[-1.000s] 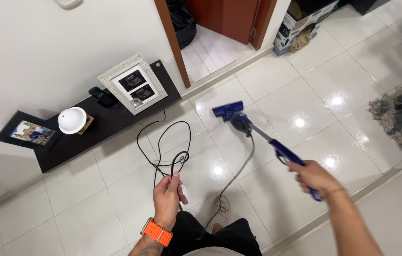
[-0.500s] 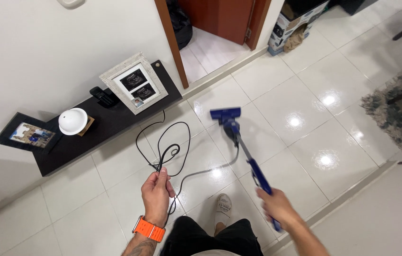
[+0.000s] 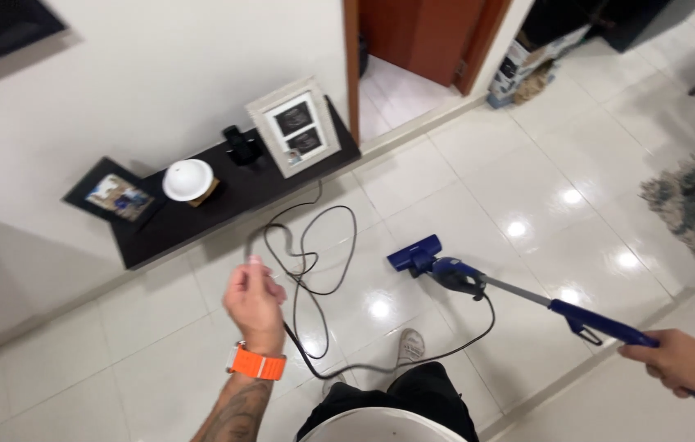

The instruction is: Vacuuming tiled floors in a home using a corded stick vacuum, moving through a hallway, bedroom, and dining area.

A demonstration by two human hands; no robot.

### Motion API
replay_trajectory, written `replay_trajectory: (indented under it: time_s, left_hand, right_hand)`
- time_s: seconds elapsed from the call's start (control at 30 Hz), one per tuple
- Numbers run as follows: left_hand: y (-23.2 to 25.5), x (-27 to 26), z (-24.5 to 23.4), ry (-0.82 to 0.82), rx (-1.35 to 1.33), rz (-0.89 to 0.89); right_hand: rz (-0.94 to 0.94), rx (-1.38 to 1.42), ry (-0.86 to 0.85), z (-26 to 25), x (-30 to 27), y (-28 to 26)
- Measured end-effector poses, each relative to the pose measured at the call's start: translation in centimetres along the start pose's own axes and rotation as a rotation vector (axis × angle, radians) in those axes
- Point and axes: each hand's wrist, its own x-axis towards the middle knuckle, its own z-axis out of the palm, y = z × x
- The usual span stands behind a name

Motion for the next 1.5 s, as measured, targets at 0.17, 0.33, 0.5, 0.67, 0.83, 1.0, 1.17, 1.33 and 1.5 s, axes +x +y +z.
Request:
replay_trajectory:
  time_s: [0.17,0.33,0.5,0.67,0.83,1.0,1.17,1.33,1.5]
  left_hand:
    - [4.7,0.3,-1.8,0.155,-0.071,0.288]
    - [4.6,-1.2,-0.1,0.196,-0.056,0.276]
    - [3.6,-2.6,1.3,0.257,0.017,0.197]
    - [3.2,-3.7,1.9,0.336,0.100,0.176]
    - [-0.3,-3.2,2.7,0.139,0.231,-0.092]
    - [-1.0,-3.1,7.2,0.030,0.224,-0.232]
    - [-0.3,-2.1,10.3,-0.022,0.165,-0.247]
    - [0.6,-2.7,11.5,-0.043,0.235,-0.262]
    - [0.8,-3.2,10.7,-0.015,0.238,-0.260]
  right_hand:
    - [-0.208,-0.224,-0.043,1.1,-1.3,-6.7]
    - [-0.249,-0.201,-0.120,4.1,2.4,-12.2]
    - [-0.228,0.016,-0.250,9.7,5.8,-17.0]
    - [-0.215,0.137,-0.342,15.4,4.6,-19.2]
    - [-0.197,0.084,-0.320,13.5,0.6,-18.5]
    - [-0.195,-0.017,-0.339,7.9,1.7,-15.0]
    - [-0.166,-0.245,-0.289,2.4,5.0,-14.5]
    - [-0.308,-0.507,-0.359,1.0,8.7,-17.6]
    - [-0.366,-0.448,-0.406,5.9,7.6,-22.7]
